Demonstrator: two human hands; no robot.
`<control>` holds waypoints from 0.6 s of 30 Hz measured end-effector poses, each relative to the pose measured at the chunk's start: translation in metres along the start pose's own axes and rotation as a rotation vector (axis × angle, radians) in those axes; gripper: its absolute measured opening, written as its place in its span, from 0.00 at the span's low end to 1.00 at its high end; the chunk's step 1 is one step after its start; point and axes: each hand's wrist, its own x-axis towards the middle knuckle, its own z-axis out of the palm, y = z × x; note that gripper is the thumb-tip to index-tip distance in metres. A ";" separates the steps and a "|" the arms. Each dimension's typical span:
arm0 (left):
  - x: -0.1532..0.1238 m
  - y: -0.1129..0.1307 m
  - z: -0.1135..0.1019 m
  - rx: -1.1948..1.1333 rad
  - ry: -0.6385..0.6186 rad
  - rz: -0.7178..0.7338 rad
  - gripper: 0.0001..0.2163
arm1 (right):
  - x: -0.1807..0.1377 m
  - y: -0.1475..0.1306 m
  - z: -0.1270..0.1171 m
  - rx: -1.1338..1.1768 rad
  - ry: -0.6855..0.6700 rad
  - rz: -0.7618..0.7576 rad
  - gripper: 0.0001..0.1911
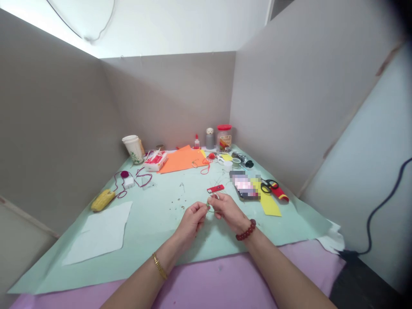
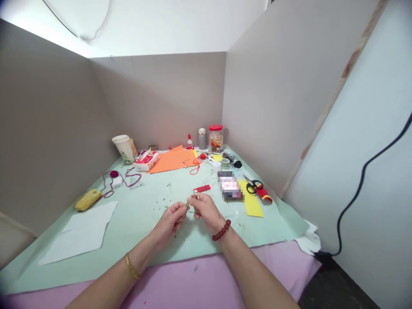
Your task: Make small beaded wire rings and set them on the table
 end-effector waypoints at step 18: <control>0.005 -0.004 -0.006 -0.328 -0.037 -0.086 0.07 | 0.010 0.008 -0.004 -0.144 0.045 -0.131 0.14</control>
